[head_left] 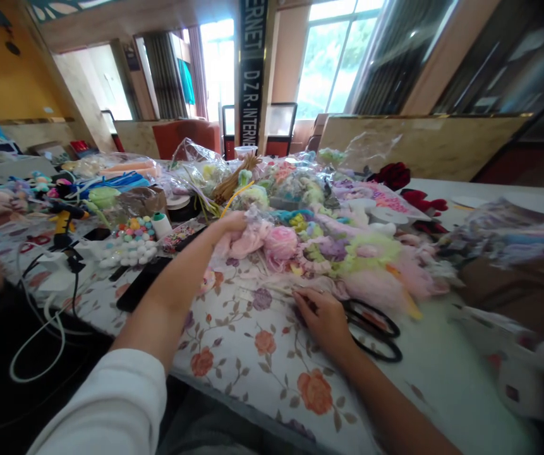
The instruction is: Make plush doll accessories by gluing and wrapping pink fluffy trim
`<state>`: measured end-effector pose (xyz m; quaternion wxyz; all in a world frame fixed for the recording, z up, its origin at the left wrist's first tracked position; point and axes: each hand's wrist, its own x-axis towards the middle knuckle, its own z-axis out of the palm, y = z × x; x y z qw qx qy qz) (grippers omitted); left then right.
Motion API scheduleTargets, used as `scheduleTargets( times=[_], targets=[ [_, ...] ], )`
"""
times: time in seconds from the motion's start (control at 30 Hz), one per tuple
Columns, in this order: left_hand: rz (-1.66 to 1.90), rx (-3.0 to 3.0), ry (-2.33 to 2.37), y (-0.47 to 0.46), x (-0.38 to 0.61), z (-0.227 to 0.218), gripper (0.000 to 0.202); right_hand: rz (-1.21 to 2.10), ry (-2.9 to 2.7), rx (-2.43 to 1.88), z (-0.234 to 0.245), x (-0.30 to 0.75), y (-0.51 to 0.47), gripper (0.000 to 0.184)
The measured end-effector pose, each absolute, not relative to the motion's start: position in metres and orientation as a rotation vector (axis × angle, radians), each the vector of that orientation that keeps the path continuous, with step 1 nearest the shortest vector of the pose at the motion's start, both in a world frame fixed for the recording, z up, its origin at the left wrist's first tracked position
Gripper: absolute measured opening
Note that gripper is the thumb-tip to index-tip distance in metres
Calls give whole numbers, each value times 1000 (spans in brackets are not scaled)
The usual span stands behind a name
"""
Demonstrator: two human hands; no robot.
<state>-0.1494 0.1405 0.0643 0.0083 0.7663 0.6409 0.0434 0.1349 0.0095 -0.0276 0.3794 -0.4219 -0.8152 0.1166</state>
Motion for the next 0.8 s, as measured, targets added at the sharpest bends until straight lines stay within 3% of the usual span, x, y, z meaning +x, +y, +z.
scheduleTargets(
  times=[0.13, 0.2, 0.3, 0.4, 0.5, 0.63, 0.8],
  targets=[
    [251, 2322, 1841, 116, -196, 102, 46, 319, -2083, -1084, -25, 134, 7, 26],
    [557, 2113, 1901, 102, -221, 115, 55, 332, -2087, -1090, -25, 133, 7, 27],
    [472, 1902, 2146, 82, -248, 121, 42, 332, -2086, -1099, -25, 133, 7, 28],
    [164, 1826, 2235, 65, -258, 107, 41, 326, -2079, -1104, -26, 133, 8, 28],
    [44, 1824, 2218, 55, -255, 85, 54, 332, -2088, -1102, -28, 134, 9, 28],
    [33, 1807, 2236, 57, -249, 62, 70, 329, -2084, -1106, -29, 134, 10, 28],
    [143, 1795, 2226, 67, -247, 52, 71, 320, -2094, -1105, -29, 133, 10, 27]
  ],
)
